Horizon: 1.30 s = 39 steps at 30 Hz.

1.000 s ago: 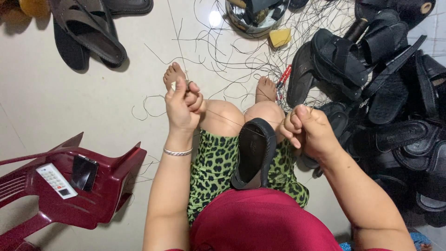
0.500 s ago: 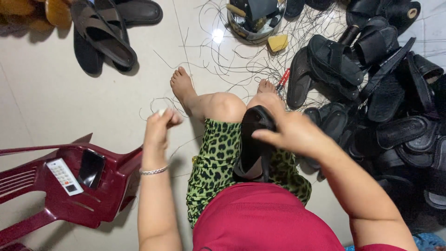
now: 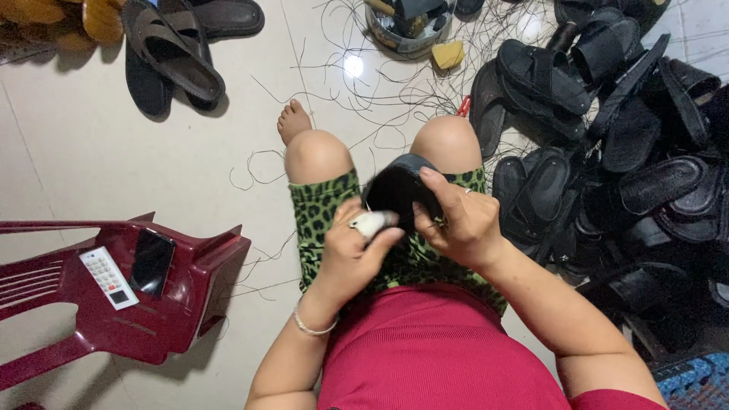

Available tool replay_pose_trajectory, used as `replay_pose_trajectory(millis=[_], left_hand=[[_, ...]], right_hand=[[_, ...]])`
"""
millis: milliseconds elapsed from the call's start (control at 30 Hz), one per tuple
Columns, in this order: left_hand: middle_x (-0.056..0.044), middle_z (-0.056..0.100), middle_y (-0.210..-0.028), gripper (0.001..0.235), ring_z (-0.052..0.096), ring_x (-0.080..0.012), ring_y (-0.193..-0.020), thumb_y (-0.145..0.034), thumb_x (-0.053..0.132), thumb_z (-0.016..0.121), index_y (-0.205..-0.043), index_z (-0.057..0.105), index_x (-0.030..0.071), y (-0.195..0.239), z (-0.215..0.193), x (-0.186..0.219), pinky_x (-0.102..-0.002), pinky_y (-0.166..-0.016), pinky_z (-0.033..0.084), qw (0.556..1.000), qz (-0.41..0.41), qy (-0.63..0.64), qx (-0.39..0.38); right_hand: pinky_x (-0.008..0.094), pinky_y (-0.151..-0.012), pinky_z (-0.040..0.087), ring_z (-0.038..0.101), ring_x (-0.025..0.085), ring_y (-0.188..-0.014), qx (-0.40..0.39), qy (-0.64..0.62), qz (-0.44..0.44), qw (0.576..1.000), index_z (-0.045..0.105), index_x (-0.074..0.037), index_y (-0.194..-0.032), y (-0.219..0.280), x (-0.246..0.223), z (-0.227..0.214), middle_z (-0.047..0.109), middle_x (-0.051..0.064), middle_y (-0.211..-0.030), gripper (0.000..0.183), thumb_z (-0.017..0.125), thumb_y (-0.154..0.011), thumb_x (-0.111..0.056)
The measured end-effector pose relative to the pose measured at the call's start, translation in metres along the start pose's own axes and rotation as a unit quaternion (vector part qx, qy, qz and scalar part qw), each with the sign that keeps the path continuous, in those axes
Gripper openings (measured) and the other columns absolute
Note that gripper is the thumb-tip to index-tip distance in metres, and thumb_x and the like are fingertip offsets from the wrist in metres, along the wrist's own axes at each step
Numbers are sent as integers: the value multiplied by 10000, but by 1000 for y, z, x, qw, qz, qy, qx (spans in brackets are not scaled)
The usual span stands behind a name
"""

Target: The person sits on the floor and sews a black sandal using a needle and thread. They repeatedly push the needle through the sandal strap and pull the thread to secure it. The workspace includes a pile of other sandals and loose thread on the floor.

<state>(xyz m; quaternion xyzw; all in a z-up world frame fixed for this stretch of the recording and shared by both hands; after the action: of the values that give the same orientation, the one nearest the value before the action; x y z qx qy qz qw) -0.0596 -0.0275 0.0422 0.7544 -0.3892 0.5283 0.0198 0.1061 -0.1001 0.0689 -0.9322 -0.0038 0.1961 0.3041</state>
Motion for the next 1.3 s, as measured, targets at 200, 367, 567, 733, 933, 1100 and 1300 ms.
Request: replay_pose_trajectory(millis=[200, 367, 567, 733, 933, 1100, 1300], left_hand=[[-102, 784, -763, 88, 684, -140, -715, -896, 158, 784, -899, 807, 74, 65, -66, -65, -370, -764, 578, 967, -218, 131, 2], [-115, 665, -745, 179, 553, -222, -706, -1043, 152, 692, -913, 726, 34, 90, -154, -101, -379, -780, 481, 923, -364, -6, 125], [-254, 619, -1229, 518, 570, -466, -1219, -782, 132, 893, -1223, 675, -29, 55, -122, -126, -517, -1111, 417, 941, -211, -263, 26], [-149, 502, -1338, 797, 492, -324, -1274, -779, 482, 824, -1338, 508, 11, -14, -31, -72, -466, -1174, 386, 989, -145, -38, -15], [-258, 427, -1570, 1055, 421, -442, -1478, -805, 635, 783, -1540, 351, 14, -44, 45, -43, -630, -1265, 246, 973, 33, -68, -218], [-188, 542, -1477, 1031, 497, -349, -1419, -754, 539, 875, -1484, 396, -8, -56, 57, -47, -618, -1240, 250, 963, 44, -48, -263], [-170, 583, -1415, 988, 548, -330, -1354, -745, 518, 897, -1443, 439, -11, -56, 59, -49, -611, -1221, 284, 968, 39, -31, -245]], right_hand=[[376, -532, 560, 693, 253, -560, 30, 17, 3, 999, 717, -18, -1303, 39, 26, 28, 722, 86, -743, 504, 788, -862, -252], [400, -574, 561, 732, 274, -635, -19, -34, 88, 995, 687, -47, -1351, 30, 40, 32, 727, 118, -747, 623, 850, -836, -359], [424, -670, 569, 696, 290, -737, -176, -280, 361, 872, 373, -16, -1563, 24, 90, 2, 718, 211, -909, 827, 779, -842, -41], [350, -974, 505, 581, 231, -1083, -281, -187, 309, 889, 314, -73, -1601, 27, 96, -43, 577, 171, -1319, 673, 572, -979, -75], [385, -674, 529, 652, 241, -936, -451, -38, 158, 877, 479, -342, -1518, 37, 60, -29, 631, 47, -1106, 613, 620, -941, -191], [423, -512, 536, 660, 234, -788, -475, 32, 102, 873, 466, -409, -1515, 36, 57, -21, 617, 3, -1019, 647, 645, -916, -239], [446, -468, 538, 670, 233, -756, -500, 17, 121, 858, 485, -433, -1497, 32, 65, -19, 615, -26, -979, 619, 638, -920, -270]])
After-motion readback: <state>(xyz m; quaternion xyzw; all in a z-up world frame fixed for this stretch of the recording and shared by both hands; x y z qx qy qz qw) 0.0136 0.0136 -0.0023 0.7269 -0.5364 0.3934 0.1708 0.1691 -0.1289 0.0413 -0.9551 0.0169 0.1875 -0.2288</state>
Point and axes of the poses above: each hand's wrist, its own y-axis away from the middle knuckle, its own z-axis out of the palm, x = y × z, the point moved 6 cm from there along -y, towards the middle knuckle
